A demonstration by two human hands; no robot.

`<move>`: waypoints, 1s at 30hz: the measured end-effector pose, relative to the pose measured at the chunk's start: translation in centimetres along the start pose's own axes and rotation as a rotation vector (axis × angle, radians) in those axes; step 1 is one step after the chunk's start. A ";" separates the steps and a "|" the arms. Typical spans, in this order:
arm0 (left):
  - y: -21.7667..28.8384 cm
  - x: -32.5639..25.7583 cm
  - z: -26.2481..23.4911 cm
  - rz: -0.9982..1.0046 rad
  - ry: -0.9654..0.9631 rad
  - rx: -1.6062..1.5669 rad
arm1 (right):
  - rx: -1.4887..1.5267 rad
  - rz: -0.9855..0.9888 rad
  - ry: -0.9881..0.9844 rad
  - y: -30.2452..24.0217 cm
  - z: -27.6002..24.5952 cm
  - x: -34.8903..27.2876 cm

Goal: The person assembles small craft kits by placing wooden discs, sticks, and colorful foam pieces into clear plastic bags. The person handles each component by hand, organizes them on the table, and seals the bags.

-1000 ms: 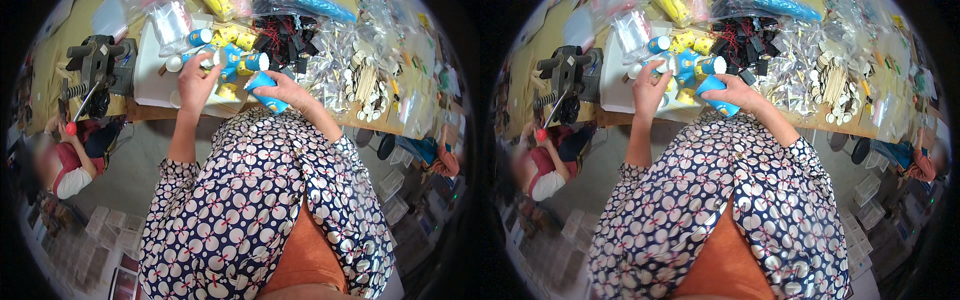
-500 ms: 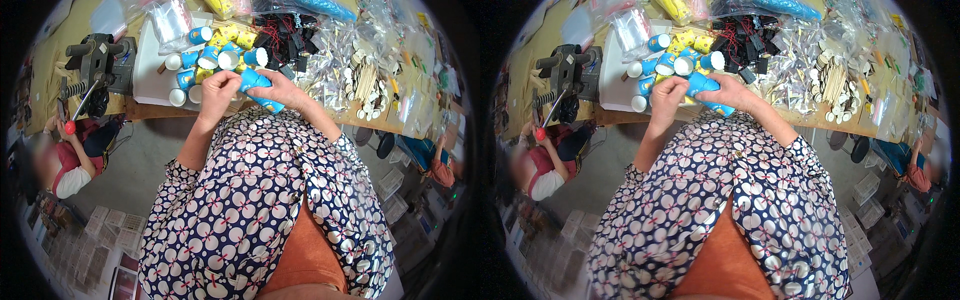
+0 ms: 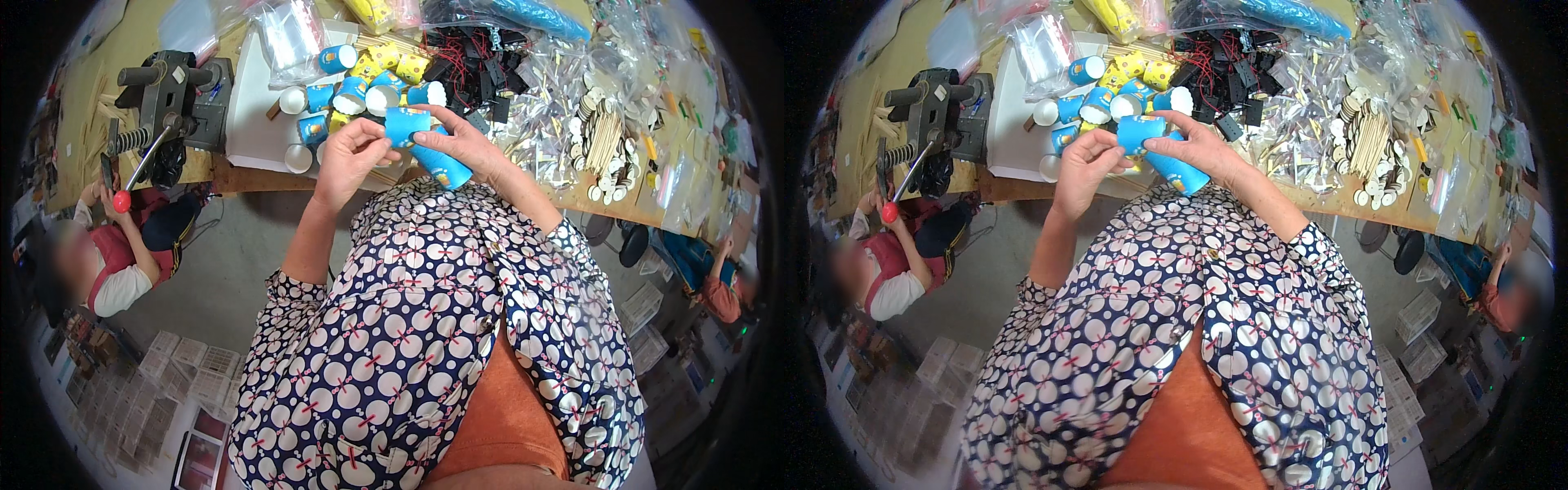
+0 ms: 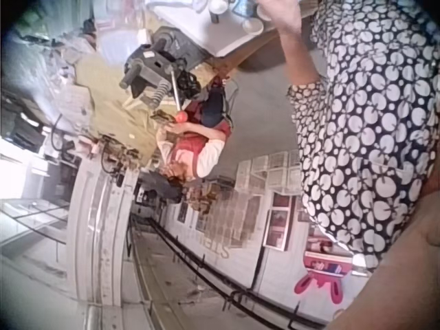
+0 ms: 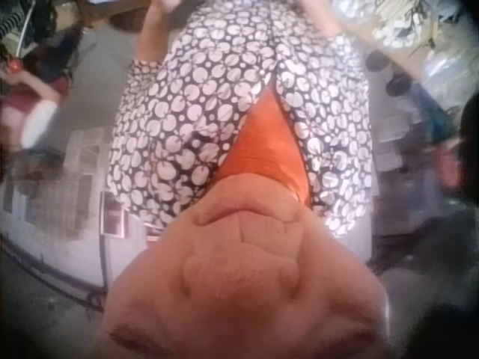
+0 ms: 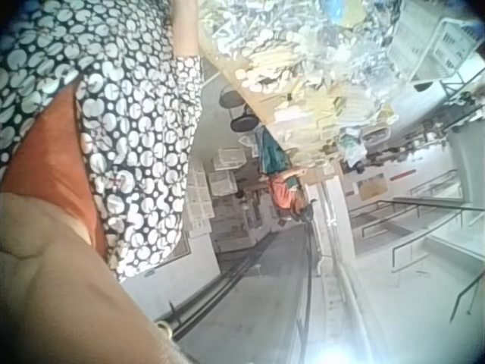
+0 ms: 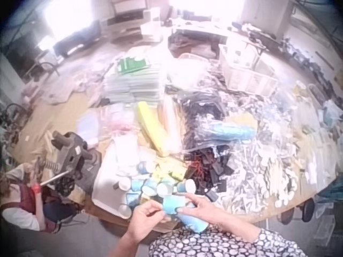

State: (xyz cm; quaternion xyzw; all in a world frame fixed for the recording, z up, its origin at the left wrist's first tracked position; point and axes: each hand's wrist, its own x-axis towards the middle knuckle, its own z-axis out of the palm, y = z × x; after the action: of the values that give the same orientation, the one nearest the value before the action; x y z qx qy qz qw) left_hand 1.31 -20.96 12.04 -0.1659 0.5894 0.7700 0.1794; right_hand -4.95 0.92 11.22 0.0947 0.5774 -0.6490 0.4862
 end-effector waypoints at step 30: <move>1.5 1.9 -6.8 0.434 0.649 0.684 | -0.089 -0.216 0.015 -3.0 0.2 2.7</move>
State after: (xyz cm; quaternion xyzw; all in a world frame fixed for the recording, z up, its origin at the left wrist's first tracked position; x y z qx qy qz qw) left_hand -0.74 -27.72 10.77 -0.2019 0.8536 0.4617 -0.1324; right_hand -8.43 -1.10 11.44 0.0149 0.6162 -0.6705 0.4128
